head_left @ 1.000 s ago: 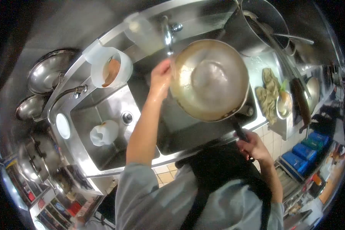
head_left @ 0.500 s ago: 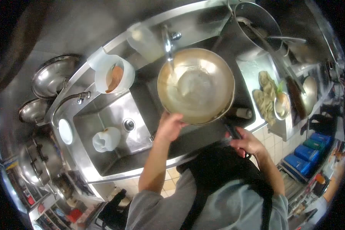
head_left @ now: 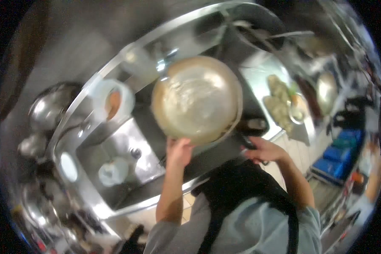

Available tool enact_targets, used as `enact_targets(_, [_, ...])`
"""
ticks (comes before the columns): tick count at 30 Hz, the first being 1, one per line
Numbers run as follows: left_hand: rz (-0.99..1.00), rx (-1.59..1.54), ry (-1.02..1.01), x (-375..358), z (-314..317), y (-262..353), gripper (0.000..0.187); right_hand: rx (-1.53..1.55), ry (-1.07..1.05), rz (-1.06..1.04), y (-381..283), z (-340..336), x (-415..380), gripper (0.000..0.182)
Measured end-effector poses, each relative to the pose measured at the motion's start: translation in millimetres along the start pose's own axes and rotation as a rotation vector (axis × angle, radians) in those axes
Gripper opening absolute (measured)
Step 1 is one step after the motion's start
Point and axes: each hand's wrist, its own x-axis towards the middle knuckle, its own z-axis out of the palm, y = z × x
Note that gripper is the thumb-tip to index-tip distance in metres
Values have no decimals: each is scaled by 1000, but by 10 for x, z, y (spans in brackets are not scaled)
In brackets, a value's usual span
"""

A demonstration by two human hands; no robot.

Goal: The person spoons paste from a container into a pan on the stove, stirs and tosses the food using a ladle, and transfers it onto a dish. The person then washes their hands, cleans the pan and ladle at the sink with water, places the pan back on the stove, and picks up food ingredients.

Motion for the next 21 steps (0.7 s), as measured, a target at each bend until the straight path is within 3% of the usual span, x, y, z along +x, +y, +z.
enact_targets(2, [38,-42,-28,-17,76,-3,61,-177,33,-18,84,-39,3,28])
enact_targets(3, [41,-21,-28,-52,162,18,60,-171,22,-120,277,-65,95,27])
enact_targets(7, [8,8,-83,-17,67,23,64,-137,89,-104,290,-7,113,23])
enact_targets(10, [41,12,-14,-18,92,45,68,-180,148,-135,361,53,178,27])
enact_targets(12, [19,49,4,-63,163,65,70,-317,265,-346,531,81,269,29])
enact_targets(16, [16,48,0,-20,38,63,69,-351,272,-321,500,142,276,32])
enact_targets(18, [0,-13,-86,45,-2,17,67,-360,283,-213,463,145,229,35])
enact_targets(21, [-3,-15,-34,35,37,-2,66,-378,260,-177,405,130,190,36])
